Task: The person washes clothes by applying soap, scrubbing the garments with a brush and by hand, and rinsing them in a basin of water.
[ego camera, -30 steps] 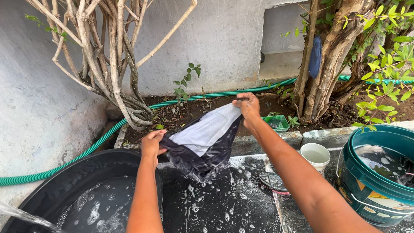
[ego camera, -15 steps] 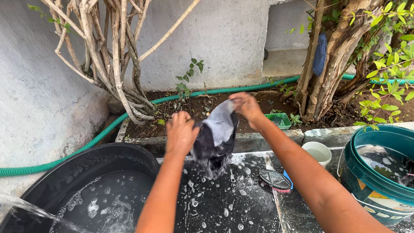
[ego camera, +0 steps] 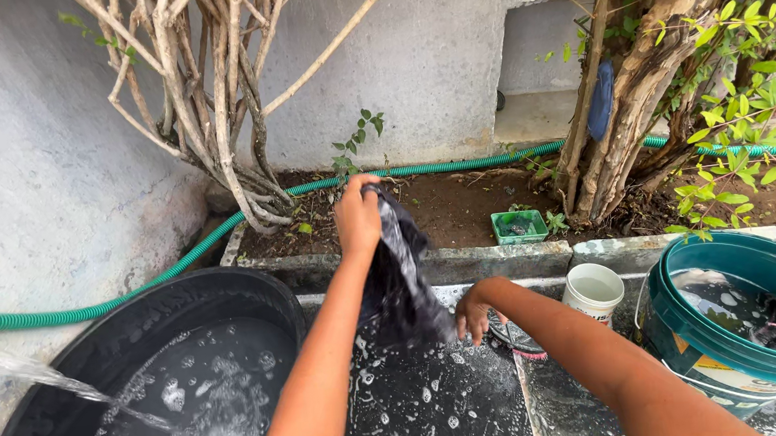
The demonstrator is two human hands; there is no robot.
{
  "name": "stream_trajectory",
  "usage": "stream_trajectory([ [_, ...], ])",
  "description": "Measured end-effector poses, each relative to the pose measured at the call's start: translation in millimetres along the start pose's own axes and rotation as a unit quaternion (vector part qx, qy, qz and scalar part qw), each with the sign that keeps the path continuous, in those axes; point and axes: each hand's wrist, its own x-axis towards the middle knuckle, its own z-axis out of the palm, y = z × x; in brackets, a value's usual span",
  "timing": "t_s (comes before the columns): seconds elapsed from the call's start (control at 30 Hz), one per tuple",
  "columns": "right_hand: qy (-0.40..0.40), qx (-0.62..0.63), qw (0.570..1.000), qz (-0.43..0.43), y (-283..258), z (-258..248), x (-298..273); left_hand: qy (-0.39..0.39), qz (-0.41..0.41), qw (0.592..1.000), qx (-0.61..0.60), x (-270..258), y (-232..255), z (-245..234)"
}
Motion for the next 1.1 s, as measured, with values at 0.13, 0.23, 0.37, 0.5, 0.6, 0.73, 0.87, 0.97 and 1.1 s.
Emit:
stream_trajectory([
  [0.13,0.013,0.149,0.984,-0.094,-11.0,3.4,-21.8,0.032,-0.064,0.970,-0.233,8.0,7.7,-3.2],
  [0.23,0.095,0.332,0.919,-0.191,-14.0,-11.1,-53.3,0.002,-0.154,0.922,-0.356,13.0,23.8,-13.8],
  [0.37,0.275,0.532,0.735,-0.317,-14.9,-42.6,-65.6,0.023,-0.078,0.984,-0.161,15.9,23.9,-28.4],
  [0.5,0.432,0.634,0.573,-0.289,-20.6,-81.1,-47.3,0.008,-0.092,0.994,-0.064,18.2,5.7,-31.3],
  [0.6,0.434,0.711,0.461,-0.305,-13.1,-107.3,-45.1,0.038,-0.022,0.999,0.004,23.4,-9.1,-39.5],
  [0.73,0.436,0.726,0.439,-0.300,3.7,-127.5,-41.1,-0.094,-0.098,0.975,0.176,19.3,-21.6,-67.8],
  [0.87,0.432,0.743,0.456,-0.233,38.8,-139.9,-12.1,-0.252,-0.116,0.883,0.379,14.4,-49.5,-79.3],
  [0.97,0.461,0.717,0.480,-0.207,42.2,-140.2,-2.2,-0.222,-0.104,0.870,0.428,5.7,-79.1,-67.7],
  [1.1,0.636,0.526,0.549,-0.129,23.6,-122.6,-6.5,-0.198,-0.090,0.849,0.482,5.6,-113.0,-53.6],
])
